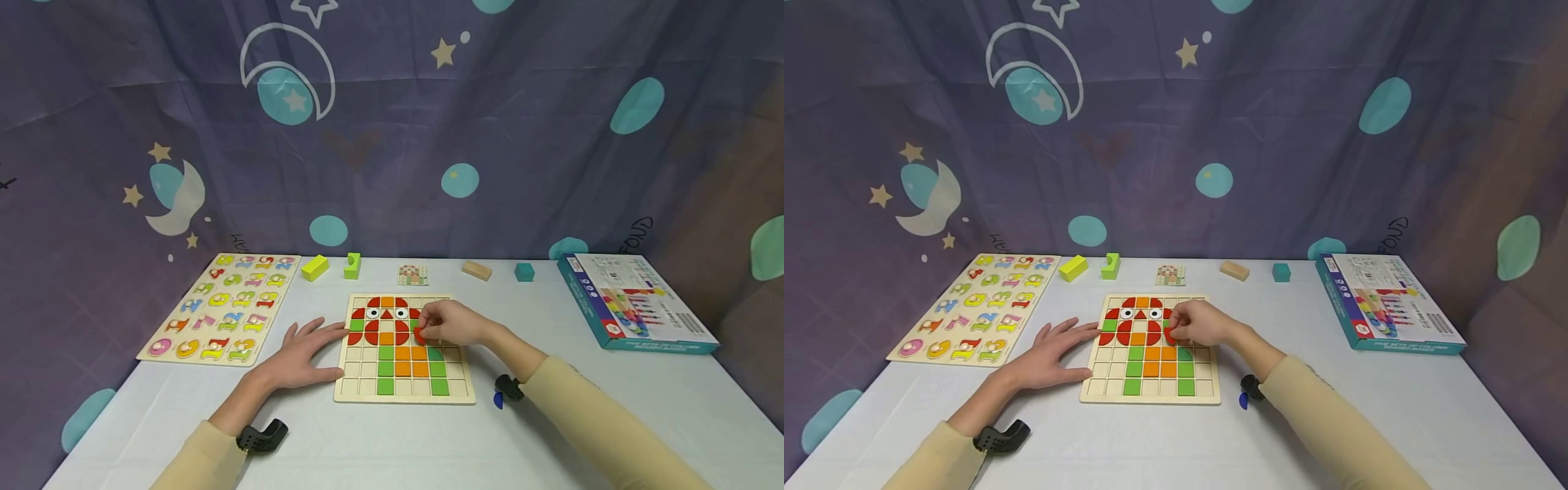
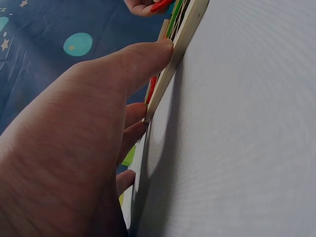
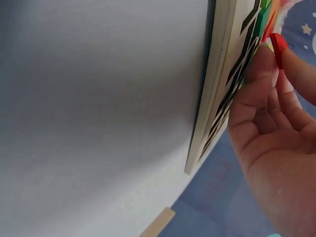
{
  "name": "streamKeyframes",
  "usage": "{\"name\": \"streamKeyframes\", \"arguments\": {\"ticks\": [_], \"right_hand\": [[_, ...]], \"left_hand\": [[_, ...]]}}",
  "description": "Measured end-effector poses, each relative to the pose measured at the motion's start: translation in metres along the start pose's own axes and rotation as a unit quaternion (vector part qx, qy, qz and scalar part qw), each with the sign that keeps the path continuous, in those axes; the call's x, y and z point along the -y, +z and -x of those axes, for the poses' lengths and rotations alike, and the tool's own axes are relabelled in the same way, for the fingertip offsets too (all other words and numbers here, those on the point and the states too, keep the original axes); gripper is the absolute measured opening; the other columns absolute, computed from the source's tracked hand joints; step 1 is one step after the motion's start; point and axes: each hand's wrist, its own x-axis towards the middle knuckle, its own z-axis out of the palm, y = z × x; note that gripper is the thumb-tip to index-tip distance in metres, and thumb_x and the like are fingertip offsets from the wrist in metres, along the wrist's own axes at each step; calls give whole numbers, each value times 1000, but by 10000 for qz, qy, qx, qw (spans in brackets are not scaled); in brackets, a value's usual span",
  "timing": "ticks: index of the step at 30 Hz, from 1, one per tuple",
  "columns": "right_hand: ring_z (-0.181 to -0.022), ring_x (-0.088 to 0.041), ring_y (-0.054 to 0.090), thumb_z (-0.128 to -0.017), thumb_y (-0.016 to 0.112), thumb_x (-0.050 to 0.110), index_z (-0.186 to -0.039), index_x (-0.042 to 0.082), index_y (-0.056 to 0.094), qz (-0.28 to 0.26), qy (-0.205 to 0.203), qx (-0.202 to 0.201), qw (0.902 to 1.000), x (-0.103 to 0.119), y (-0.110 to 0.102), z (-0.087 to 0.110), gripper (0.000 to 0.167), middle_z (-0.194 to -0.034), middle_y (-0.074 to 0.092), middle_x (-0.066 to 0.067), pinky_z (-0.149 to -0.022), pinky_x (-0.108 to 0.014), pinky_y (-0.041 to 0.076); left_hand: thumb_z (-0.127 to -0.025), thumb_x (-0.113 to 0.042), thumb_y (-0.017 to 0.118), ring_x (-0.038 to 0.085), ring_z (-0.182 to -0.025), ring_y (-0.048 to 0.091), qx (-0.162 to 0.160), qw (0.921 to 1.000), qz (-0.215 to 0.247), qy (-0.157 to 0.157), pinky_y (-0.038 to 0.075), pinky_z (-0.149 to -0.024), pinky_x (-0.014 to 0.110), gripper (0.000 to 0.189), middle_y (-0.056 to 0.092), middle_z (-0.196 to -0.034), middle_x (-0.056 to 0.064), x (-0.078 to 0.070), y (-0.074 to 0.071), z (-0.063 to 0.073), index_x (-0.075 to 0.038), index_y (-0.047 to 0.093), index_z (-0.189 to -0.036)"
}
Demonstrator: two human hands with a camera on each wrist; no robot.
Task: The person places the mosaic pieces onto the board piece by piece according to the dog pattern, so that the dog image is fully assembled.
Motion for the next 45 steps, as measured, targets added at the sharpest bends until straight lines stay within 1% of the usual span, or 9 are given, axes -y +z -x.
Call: {"name": "streamKeyframes", "arguments": {"ticks": [7,11,19,24,28,33,36,42,45], "right_hand": [[-73,-15,55,-95,70,7,-91,7,66,316,128,20,9994,1,3,-6,6,-78,61,2,-72,-31,49],[-74,-14,54,-95,71,9,-90,10,67,569,183,-1,9982,1,5,-8,6,-78,61,3,-72,-30,48],[-75,-14,53,-96,70,12,-90,12,69,778,158,90,9968,1,3,-6,6,-78,60,4,-71,-30,47],[-76,-15,53,-94,71,9,-90,10,69,773,143,-51,9969,1,-2,-4,4,-80,61,3,-72,-30,47],[-76,-15,53,-92,72,8,-91,10,69,656,118,-15,9978,0,-4,-3,4,-80,61,3,-71,-29,48],[-73,-14,53,-91,75,11,-88,11,68,640,81,35,9979,1,-2,-4,7,-77,60,3,-67,-27,47],[-72,-14,53,-91,77,15,-86,12,67,732,101,45,9973,3,0,-6,11,-74,59,4,-66,-27,45],[-71,-13,51,-91,78,20,-82,14,65,972,142,35,9952,3,2,-8,17,-73,57,4,-65,-26,43],[-72,-13,52,-91,78,20,-84,13,65,894,131,17,9959,3,1,-5,16,-74,58,4,-66,-27,45]], "left_hand": [[-87,-54,72,37,-150,20,8,10000,13,5,1,-112,71,73,40,-158,-2,-1,-1,0,-21,52,-149],[-87,-54,72,38,-149,20,10,10000,32,5,1,-112,71,73,40,-158,-1,-2,-1,1,-21,52,-149],[-87,-54,72,37,-150,19,1,10000,26,29,1,-112,71,72,40,-158,-2,-1,-1,0,-22,52,-149],[-87,-54,72,37,-150,19,17,10000,9,23,1,-112,71,72,41,-158,-2,-1,-1,-1,-22,53,-149],[-87,-54,72,37,-150,19,31,10000,7,16,1,-112,71,72,41,-158,-1,-1,-1,-1,-22,52,-149],[-87,-55,71,37,-150,19,24,10000,6,38,1,-112,71,73,40,-158,-2,0,-1,0,-22,52,-149],[-87,-55,71,36,-150,18,16,10000,11,37,1,-112,71,73,40,-158,-2,2,-1,0,-22,52,-149],[-87,-56,71,36,-150,18,14,10000,18,31,1,-112,71,73,40,-158,-2,2,0,0,-22,52,-149],[-87,-56,71,36,-150,19,20,10000,3,31,1,-112,71,73,40,-158,-2,2,0,0,-23,52,-149]]}}
